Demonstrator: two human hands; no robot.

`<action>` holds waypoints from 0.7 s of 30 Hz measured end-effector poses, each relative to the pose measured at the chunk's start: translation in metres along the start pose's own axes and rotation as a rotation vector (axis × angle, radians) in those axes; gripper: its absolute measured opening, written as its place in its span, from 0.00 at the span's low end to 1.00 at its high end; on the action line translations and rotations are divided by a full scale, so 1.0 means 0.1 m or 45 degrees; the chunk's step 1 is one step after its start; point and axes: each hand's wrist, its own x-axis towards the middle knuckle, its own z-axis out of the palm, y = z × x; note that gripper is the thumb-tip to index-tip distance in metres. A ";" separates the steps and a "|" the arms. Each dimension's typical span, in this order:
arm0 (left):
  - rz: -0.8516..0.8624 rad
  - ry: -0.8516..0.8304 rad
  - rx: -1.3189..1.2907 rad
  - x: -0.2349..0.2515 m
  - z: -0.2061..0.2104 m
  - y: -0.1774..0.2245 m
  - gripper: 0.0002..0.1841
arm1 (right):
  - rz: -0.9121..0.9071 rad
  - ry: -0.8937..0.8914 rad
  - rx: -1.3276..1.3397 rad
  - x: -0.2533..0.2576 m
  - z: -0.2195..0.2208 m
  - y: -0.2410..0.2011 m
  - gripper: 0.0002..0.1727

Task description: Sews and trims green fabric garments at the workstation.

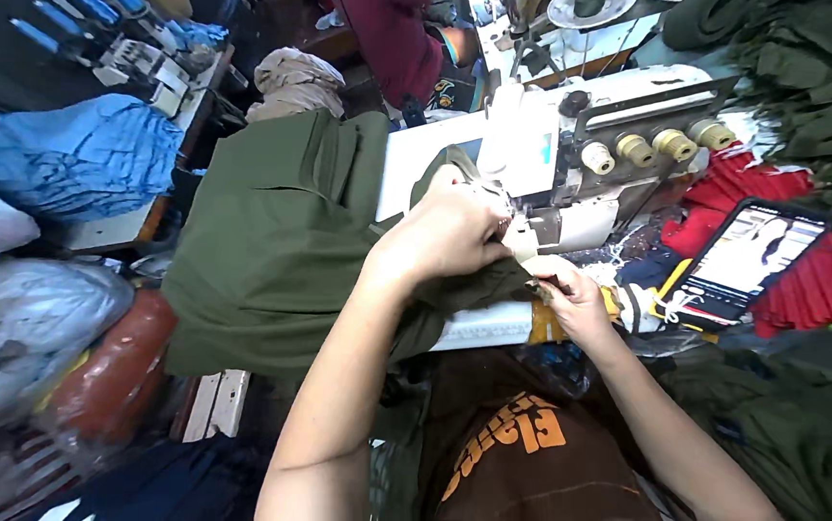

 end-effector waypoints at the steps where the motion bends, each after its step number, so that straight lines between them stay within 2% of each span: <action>1: -0.015 0.036 0.004 -0.01 0.02 -0.01 0.15 | 0.009 0.010 0.002 0.02 0.00 0.00 0.08; 6: -0.111 0.191 0.001 -0.11 0.23 0.49 0.07 | -0.087 0.032 -0.168 0.00 -0.02 -0.04 0.08; 10: -0.216 0.333 0.002 -0.24 0.60 0.80 0.09 | -0.214 0.051 -0.374 -0.14 -0.06 -0.10 0.08; 16: -0.396 0.552 0.057 -0.21 0.83 0.74 0.07 | -0.217 0.076 -0.514 0.00 -0.01 -0.04 0.08; 21: -0.542 0.568 0.037 -0.15 1.06 0.72 0.06 | -0.236 0.194 -0.388 -0.01 -0.02 0.04 0.07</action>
